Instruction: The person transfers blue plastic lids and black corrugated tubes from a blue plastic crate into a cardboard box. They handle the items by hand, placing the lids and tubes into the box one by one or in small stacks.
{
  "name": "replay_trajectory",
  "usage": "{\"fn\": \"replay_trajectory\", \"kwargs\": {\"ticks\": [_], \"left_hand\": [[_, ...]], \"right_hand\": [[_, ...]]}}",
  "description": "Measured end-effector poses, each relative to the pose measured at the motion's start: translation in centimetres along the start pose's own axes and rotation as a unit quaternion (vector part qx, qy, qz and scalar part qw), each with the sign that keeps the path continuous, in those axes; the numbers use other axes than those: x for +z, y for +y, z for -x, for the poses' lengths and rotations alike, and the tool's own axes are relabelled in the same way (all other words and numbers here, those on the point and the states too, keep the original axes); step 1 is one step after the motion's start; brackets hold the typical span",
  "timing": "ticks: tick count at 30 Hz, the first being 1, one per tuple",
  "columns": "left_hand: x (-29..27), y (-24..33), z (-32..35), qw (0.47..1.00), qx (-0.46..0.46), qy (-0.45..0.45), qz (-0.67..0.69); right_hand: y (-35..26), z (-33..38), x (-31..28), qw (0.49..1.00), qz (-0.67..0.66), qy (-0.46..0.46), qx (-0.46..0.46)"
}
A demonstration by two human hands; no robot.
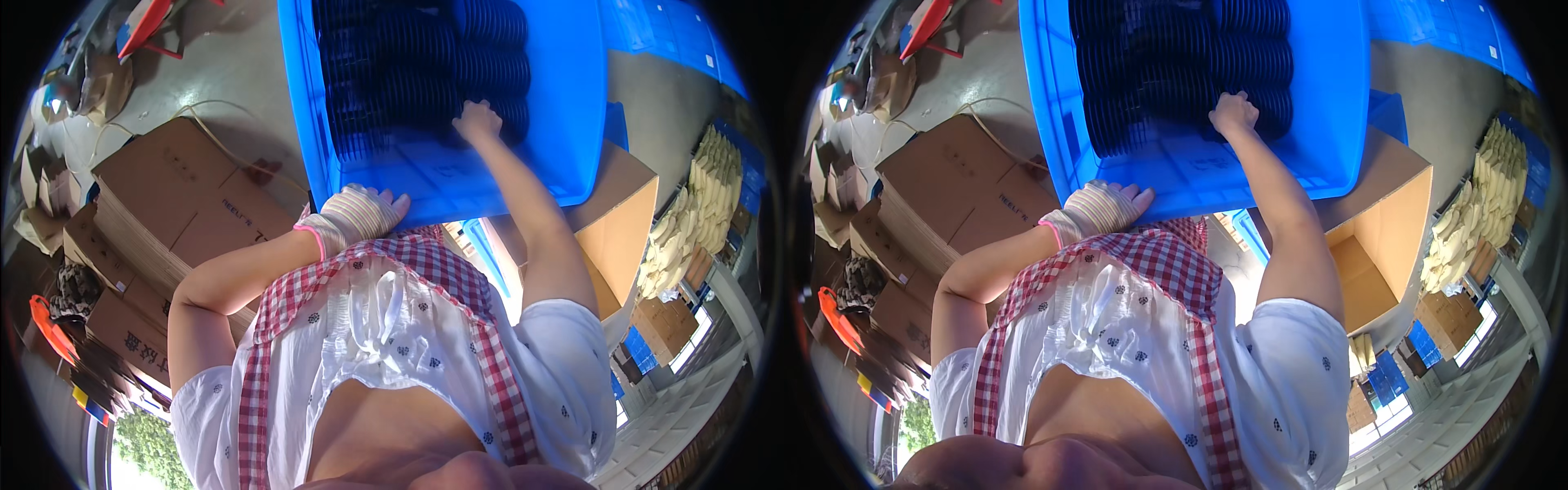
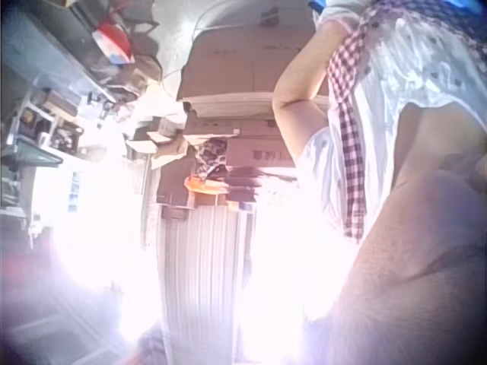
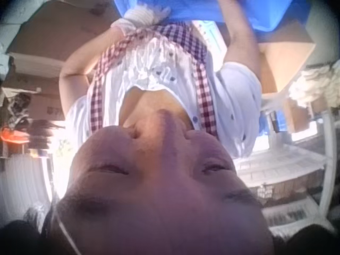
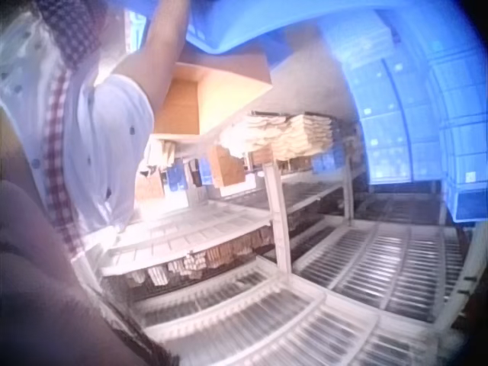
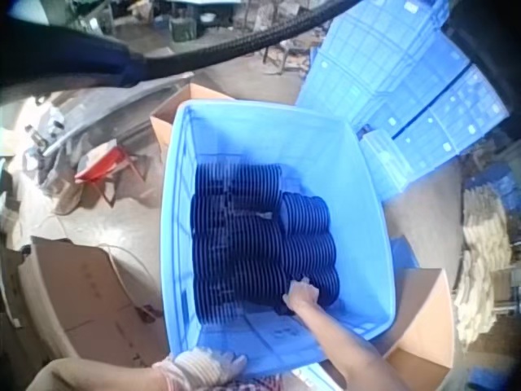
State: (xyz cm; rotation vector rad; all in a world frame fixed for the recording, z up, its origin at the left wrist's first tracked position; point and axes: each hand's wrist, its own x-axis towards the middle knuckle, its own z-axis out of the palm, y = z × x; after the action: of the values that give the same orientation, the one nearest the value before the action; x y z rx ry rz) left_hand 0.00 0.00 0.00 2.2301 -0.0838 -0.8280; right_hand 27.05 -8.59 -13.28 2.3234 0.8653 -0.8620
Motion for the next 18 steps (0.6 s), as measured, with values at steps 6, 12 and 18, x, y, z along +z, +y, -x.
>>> {"fn": "replay_trajectory", "kwargs": {"ticks": [6, 12, 18], "left_hand": [[0.0, -2.4, 0.7, 0.997, 0.005, 0.047, -0.069], [0.0, -1.7, 0.3, 0.998, -0.009, 0.051, -0.047], [-0.4, -0.8, 1.1, 0.995, -0.042, 0.065, -0.058]], "right_hand": [[-0.9, -2.8, -1.6, 0.998, -0.023, -0.008, -0.060], [-1.8, -1.4, -2.5, 1.000, -0.014, 0.016, 0.006], [0.7, 0.7, -5.5, 0.997, -0.012, 0.077, -0.020]]}}
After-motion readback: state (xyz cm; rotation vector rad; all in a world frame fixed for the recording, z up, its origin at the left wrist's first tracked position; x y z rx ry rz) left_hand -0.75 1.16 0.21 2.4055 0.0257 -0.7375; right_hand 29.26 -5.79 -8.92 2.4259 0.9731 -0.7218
